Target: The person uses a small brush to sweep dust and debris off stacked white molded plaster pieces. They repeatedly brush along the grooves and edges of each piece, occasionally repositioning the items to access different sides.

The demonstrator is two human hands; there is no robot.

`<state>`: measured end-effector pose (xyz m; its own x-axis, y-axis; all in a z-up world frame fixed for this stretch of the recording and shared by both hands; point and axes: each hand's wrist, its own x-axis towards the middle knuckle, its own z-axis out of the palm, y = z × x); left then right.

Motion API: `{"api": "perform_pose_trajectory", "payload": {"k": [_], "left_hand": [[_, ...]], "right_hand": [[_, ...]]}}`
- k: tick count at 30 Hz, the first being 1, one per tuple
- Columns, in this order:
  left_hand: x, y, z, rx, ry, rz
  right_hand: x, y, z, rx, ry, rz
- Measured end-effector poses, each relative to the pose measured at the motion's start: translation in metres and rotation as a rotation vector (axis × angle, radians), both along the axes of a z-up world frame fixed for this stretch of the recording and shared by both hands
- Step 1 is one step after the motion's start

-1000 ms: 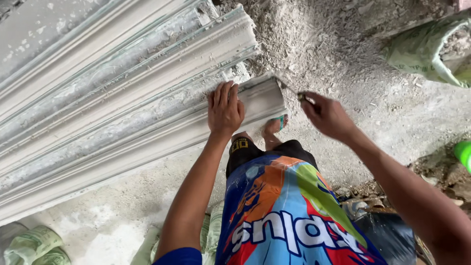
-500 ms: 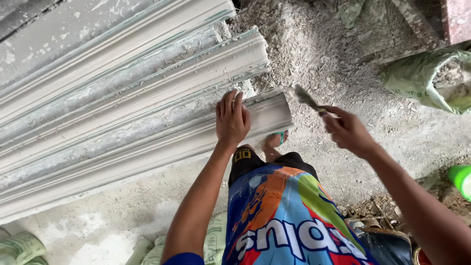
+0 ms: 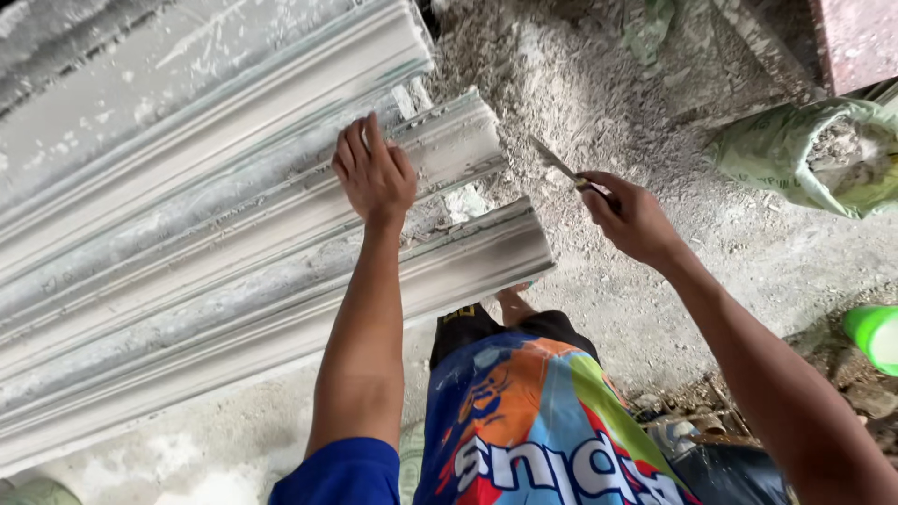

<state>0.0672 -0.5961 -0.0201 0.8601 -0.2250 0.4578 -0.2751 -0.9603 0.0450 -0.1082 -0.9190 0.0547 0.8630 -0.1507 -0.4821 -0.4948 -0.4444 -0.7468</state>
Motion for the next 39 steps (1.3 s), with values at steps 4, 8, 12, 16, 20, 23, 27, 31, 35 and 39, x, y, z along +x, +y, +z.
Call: {"api": "perform_pose_trajectory", "payload": {"k": [4, 8, 12, 16, 20, 23, 27, 31, 35, 39], "left_hand": [[-0.005, -0.004, 0.005, -0.015, 0.037, 0.005], [-0.003, -0.005, 0.009, -0.029, 0.010, -0.007], [-0.003, -0.003, -0.002, -0.002, -0.010, -0.003], [-0.006, -0.005, 0.011, -0.014, 0.003, -0.008], [-0.006, -0.005, 0.010, -0.014, 0.002, -0.004], [-0.003, -0.002, 0.004, -0.019, 0.007, -0.010], [-0.003, -0.001, 0.002, -0.015, -0.022, -0.043], [-0.002, -0.003, -0.001, 0.003, -0.035, -0.024], [-0.008, -0.003, 0.003, -0.014, -0.026, -0.037], [-0.003, -0.003, 0.000, -0.009, -0.049, -0.034]], "right_hand": [[0.010, 0.027, -0.006, -0.005, 0.010, 0.068], [0.027, 0.021, 0.002, -0.062, -0.047, 0.067], [0.012, -0.002, 0.021, -0.058, 0.046, 0.056], [0.040, 0.030, -0.020, -0.009, 0.025, 0.085], [0.044, 0.016, 0.010, -0.053, 0.107, 0.069], [0.052, 0.024, 0.027, 0.038, 0.146, 0.023], [0.073, 0.040, 0.022, 0.180, 0.116, -0.041], [0.064, 0.028, 0.050, 0.088, 0.146, -0.031], [0.069, 0.043, 0.024, 0.127, 0.186, -0.069], [0.072, 0.031, 0.045, 0.110, 0.159, -0.074]]}}
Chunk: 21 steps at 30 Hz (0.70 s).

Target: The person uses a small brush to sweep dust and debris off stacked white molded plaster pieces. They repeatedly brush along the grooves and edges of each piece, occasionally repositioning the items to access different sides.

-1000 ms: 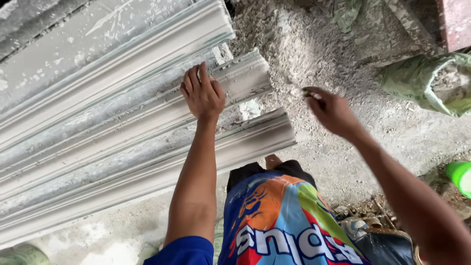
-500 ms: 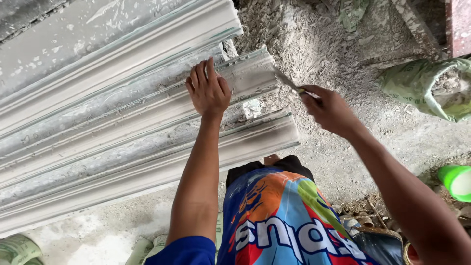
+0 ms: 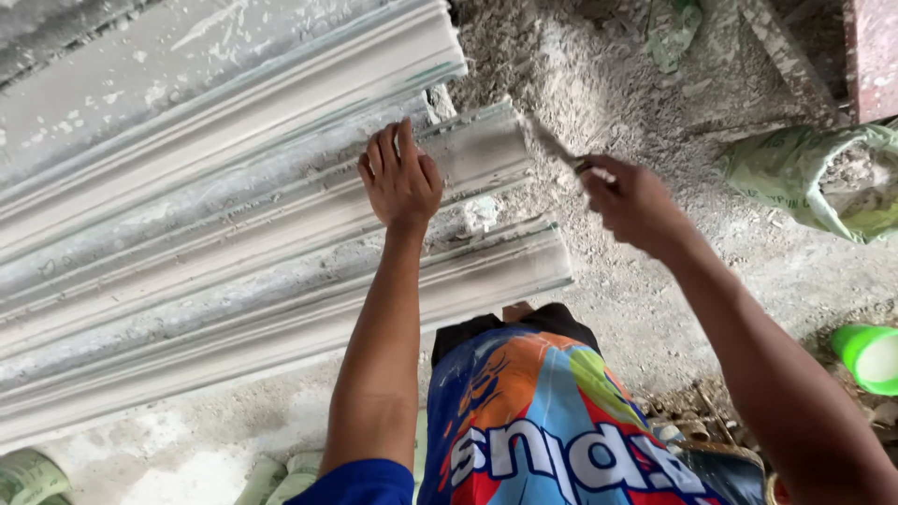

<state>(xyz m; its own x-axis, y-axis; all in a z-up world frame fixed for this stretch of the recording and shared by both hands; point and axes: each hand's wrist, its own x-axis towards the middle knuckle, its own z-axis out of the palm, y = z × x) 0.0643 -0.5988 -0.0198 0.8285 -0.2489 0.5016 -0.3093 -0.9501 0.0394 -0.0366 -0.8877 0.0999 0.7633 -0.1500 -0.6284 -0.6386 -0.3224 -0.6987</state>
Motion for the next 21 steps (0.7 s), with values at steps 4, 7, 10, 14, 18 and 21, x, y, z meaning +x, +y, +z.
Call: {"api": "perform_pose_trajectory", "payload": {"k": [4, 7, 10, 14, 18, 21], "left_hand": [[-0.003, 0.001, -0.002, 0.014, 0.004, -0.011], [0.000, 0.002, -0.004, -0.024, 0.002, -0.018], [0.004, 0.006, -0.010, -0.008, -0.012, -0.013], [0.000, -0.001, -0.005, -0.031, -0.031, -0.032], [0.000, 0.002, -0.008, -0.040, -0.022, -0.026], [0.002, 0.002, -0.004, -0.028, -0.023, -0.021]], "right_hand": [[0.008, 0.014, -0.016, 0.071, 0.009, -0.014], [0.015, 0.013, -0.005, 0.020, 0.043, -0.011], [0.017, 0.016, 0.008, -0.027, 0.030, -0.025], [0.026, 0.021, -0.003, -0.272, -0.056, 0.195], [0.027, 0.023, 0.027, -0.306, 0.046, 0.210], [0.042, 0.036, -0.009, -0.382, -0.006, 0.282]]}}
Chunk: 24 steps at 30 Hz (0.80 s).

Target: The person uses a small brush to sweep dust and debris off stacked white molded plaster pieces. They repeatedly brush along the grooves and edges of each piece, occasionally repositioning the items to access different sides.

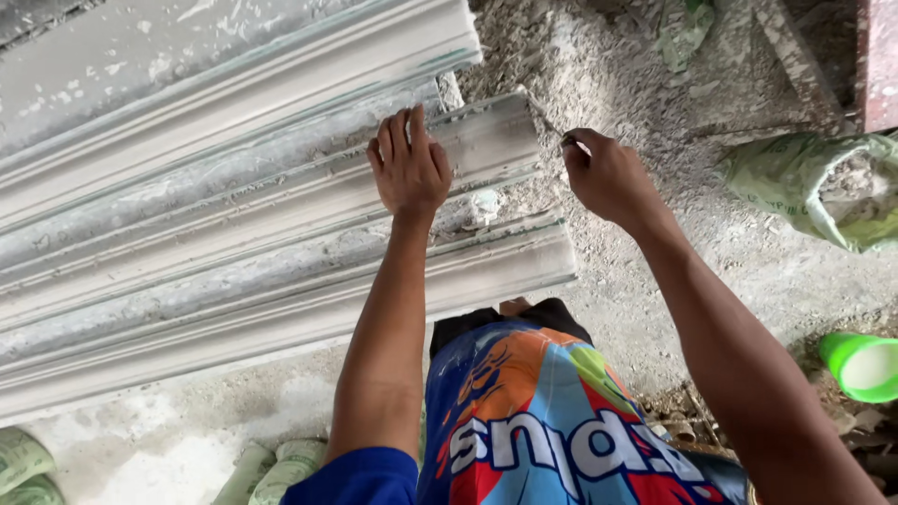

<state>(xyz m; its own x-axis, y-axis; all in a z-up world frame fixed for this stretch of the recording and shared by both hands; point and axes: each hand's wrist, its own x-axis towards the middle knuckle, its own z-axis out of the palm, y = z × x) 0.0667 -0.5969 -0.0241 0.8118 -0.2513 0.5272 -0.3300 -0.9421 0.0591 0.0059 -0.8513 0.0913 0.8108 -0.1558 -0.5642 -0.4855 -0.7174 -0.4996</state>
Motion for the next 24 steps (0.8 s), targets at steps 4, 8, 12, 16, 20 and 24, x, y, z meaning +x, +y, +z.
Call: {"api": "perform_pose_trajectory", "payload": {"k": [4, 8, 12, 16, 20, 24], "left_hand": [[-0.001, 0.000, -0.006, -0.008, 0.017, 0.021], [-0.004, 0.000, -0.004, -0.009, 0.022, 0.013], [-0.002, -0.003, 0.001, -0.010, 0.030, 0.009], [0.001, -0.001, 0.005, -0.002, 0.035, 0.004], [-0.010, -0.007, 0.017, -0.035, 0.105, 0.006], [-0.005, -0.003, 0.015, -0.081, 0.189, 0.033]], "right_hand": [[-0.003, -0.008, 0.020, 0.016, 0.009, -0.034], [-0.007, -0.015, -0.014, 0.275, 0.007, -0.147], [-0.014, -0.025, 0.001, 0.575, -0.052, -0.393], [-0.022, -0.032, -0.033, 0.573, 0.044, -0.356], [-0.016, -0.009, -0.044, 0.642, -0.037, -0.449], [-0.043, -0.027, 0.008, 0.952, -0.195, -0.445]]}}
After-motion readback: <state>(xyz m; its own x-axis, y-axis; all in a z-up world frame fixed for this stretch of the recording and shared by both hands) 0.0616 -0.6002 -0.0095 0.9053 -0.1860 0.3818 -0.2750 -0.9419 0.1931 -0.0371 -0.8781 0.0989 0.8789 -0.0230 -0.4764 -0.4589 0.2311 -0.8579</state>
